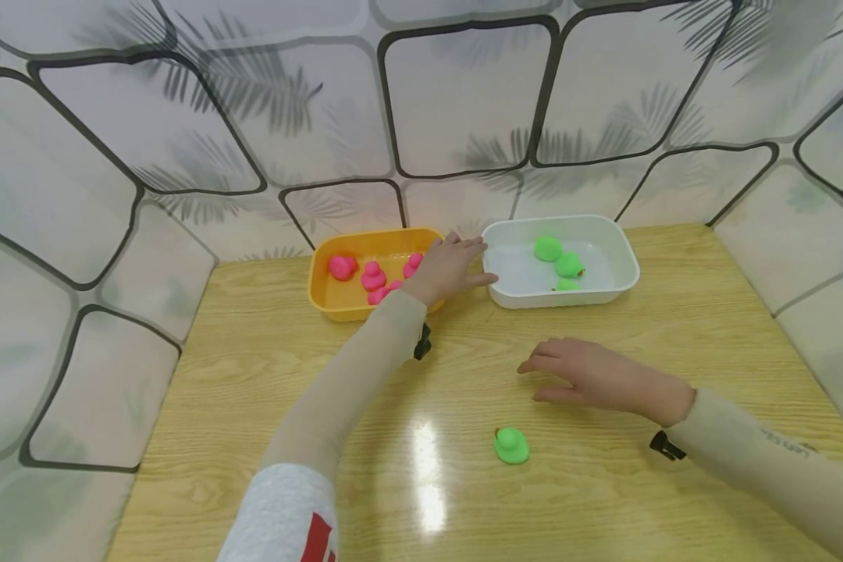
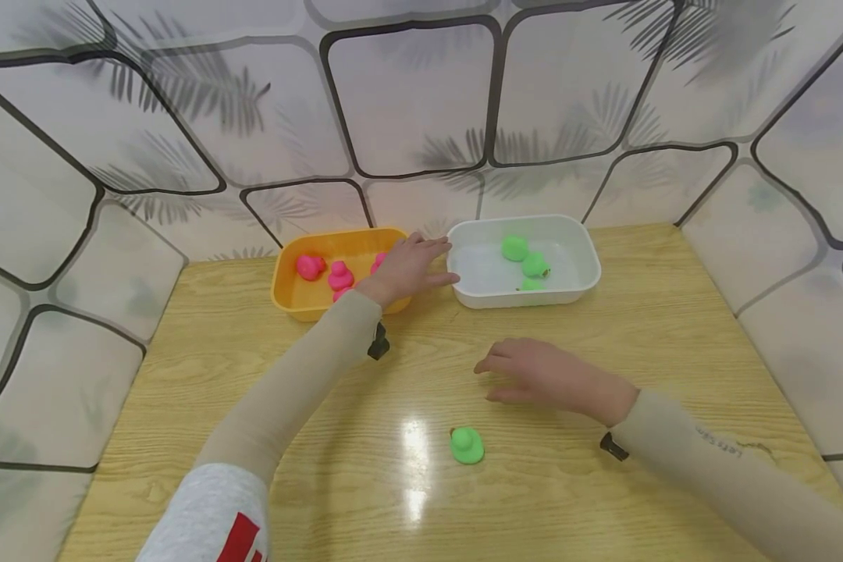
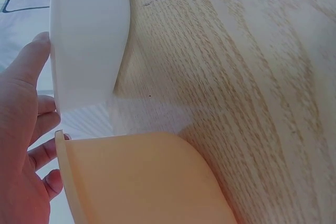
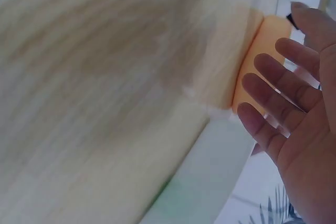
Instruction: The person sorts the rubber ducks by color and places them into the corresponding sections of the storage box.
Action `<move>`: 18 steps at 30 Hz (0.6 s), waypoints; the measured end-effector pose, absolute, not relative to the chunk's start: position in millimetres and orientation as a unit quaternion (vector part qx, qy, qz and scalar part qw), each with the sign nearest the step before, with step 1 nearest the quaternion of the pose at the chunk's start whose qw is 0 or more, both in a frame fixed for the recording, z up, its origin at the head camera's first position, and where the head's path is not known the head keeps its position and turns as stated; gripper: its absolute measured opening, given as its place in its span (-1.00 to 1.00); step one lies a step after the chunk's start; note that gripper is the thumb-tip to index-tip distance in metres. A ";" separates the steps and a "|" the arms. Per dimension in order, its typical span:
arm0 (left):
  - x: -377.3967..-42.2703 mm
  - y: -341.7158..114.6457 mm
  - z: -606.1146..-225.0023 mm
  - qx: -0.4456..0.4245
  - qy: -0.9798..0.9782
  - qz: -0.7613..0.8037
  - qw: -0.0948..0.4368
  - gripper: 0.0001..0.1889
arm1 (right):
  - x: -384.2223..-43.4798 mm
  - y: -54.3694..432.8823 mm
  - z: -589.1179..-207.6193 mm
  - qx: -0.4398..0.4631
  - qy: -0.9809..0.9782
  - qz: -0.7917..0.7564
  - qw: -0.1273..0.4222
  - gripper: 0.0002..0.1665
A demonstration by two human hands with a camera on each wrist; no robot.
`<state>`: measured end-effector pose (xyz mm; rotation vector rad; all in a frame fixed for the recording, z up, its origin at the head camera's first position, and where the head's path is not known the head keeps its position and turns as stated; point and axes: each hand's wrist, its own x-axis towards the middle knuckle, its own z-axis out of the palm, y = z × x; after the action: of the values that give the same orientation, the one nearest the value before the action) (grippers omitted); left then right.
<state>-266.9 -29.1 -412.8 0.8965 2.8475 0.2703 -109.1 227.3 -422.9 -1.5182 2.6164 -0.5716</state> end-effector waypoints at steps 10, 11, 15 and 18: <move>-266.3 -30.2 -413.3 0.300 0.947 0.095 0.073 -0.21 | -89.3 208.6 -435.0 -0.542 0.816 -0.201 0.028 -0.57; -266.1 -30.4 -413.2 0.300 0.946 0.095 0.073 -0.21 | -88.0 207.2 -436.2 -0.545 0.813 -0.202 0.028 -0.56; -266.8 -30.4 -414.1 0.302 0.946 0.094 0.071 -0.20 | -82.6 202.9 -438.7 -0.556 0.806 -0.199 0.037 -0.50; -267.3 -30.3 -414.3 0.305 0.945 0.093 0.069 -0.20 | -79.6 199.6 -439.4 -0.566 0.799 -0.199 0.042 -0.50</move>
<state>-267.3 -30.3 -414.3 0.9171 2.8470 0.2798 -79.6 199.6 -439.4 -1.7321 2.4457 -0.6095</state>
